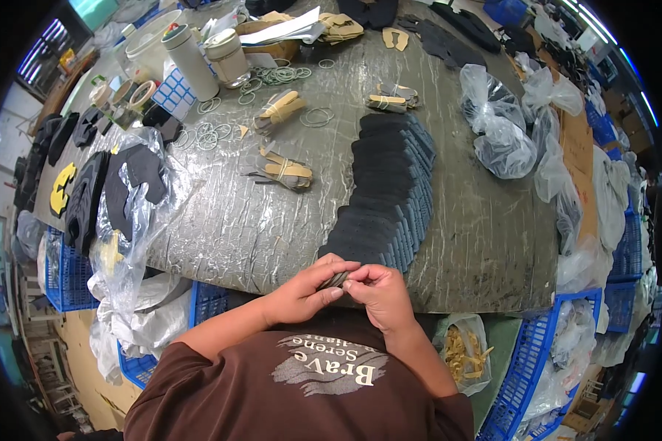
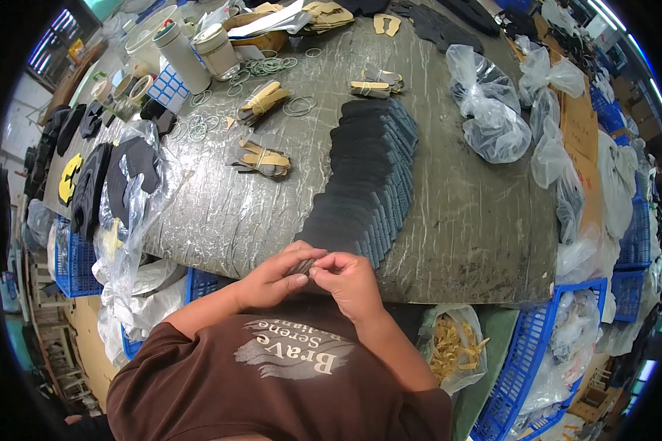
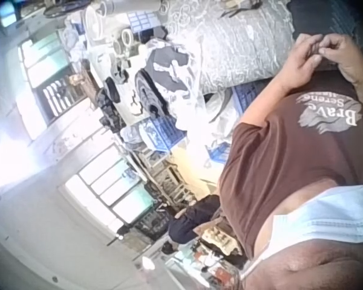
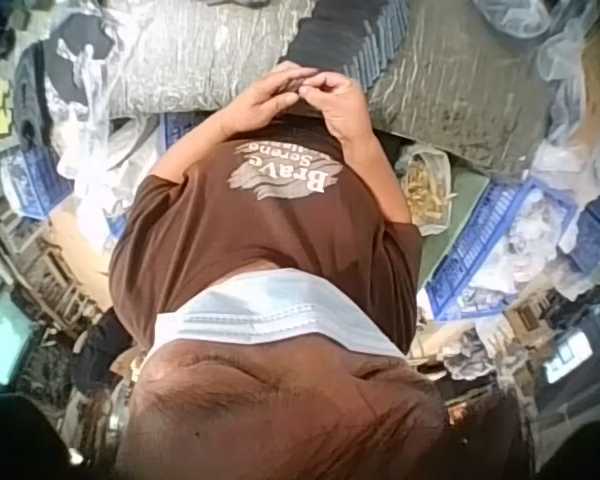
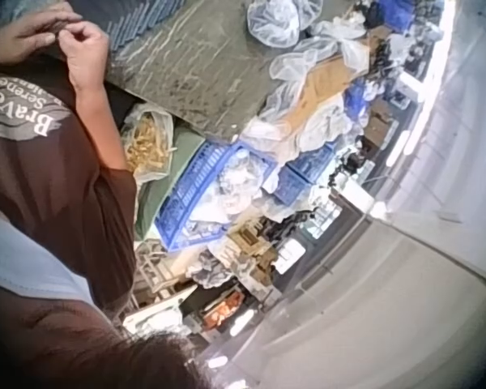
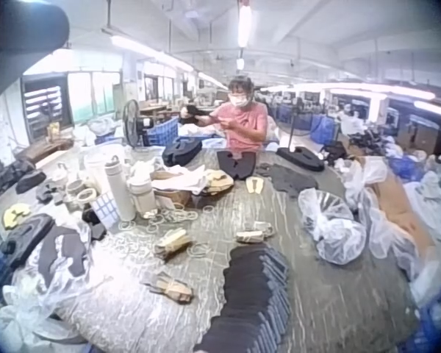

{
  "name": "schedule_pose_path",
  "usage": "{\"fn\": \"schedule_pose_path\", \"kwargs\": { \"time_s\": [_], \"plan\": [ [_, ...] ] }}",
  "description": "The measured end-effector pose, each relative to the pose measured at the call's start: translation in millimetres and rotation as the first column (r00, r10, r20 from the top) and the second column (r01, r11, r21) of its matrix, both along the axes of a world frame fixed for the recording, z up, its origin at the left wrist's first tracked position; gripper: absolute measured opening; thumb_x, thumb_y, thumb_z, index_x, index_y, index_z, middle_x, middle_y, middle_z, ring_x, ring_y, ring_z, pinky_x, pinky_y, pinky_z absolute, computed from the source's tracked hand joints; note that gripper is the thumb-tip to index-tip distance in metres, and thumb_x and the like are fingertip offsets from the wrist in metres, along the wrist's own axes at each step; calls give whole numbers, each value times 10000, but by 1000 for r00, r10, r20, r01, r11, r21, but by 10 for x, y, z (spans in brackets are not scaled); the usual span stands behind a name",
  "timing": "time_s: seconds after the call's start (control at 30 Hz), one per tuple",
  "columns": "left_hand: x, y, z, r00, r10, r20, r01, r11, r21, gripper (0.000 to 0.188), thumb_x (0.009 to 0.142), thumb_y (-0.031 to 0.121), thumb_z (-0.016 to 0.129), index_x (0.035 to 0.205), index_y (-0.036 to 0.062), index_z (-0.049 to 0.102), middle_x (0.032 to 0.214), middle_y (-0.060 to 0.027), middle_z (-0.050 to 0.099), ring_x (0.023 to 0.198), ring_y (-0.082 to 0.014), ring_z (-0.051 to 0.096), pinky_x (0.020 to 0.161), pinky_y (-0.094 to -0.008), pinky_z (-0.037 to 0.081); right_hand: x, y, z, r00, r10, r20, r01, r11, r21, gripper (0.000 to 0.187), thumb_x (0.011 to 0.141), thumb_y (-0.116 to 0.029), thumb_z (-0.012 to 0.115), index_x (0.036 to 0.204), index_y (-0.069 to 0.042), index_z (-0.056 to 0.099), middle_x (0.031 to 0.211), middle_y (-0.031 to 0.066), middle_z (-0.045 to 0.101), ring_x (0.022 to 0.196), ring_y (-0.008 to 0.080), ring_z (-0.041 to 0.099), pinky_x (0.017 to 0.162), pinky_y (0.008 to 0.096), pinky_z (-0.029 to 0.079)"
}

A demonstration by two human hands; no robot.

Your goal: Sorting and bundling black shoe components using rubber bands.

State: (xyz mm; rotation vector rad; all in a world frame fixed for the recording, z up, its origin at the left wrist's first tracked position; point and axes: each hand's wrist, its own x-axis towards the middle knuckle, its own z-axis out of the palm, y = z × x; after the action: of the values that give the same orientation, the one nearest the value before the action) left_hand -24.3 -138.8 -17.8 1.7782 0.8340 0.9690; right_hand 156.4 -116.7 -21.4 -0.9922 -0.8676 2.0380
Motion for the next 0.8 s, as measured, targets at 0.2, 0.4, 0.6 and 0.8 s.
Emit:
{"fn": "schedule_pose_path", "kwargs": {
  "time_s": [0.2,0.4,0.6,0.8],
  "plan": [
    [22,-9,-10,663,455,594,237,626,-743,282,939,108,469,1208,25,485,975,-51,501,730,-147,529,636,-264,454,-35,-9,-73,921,-75,-383,62,997,-46,15,882,-37,520,891,-47,526,817,28,572,719,91,528,694,239,448],
    [-159,131,152,971,1,-240,47,980,194,217,752,74,697,950,60,609,870,-69,601,775,-233,628,637,-330,503,-71,-136,-190,976,156,-150,-162,986,-31,58,882,-18,428,898,-45,477,881,32,533,748,73,498,686,228,429],
    [-216,89,-81,935,276,-220,-269,961,64,98,772,72,679,832,63,601,814,-73,610,713,-238,609,631,-313,489,-4,-16,8,882,-361,-304,339,933,-123,102,898,26,392,869,-48,455,926,95,545,734,214,573,697,351,497],
    [-349,295,-133,884,424,-199,-443,622,-645,69,850,108,641,856,50,603,627,-6,564,523,-63,510,455,-239,399,290,81,-51,741,-478,472,-35,674,738,112,822,42,549,892,-34,505,922,130,553,816,242,586,687,382,478]
  ]
}}
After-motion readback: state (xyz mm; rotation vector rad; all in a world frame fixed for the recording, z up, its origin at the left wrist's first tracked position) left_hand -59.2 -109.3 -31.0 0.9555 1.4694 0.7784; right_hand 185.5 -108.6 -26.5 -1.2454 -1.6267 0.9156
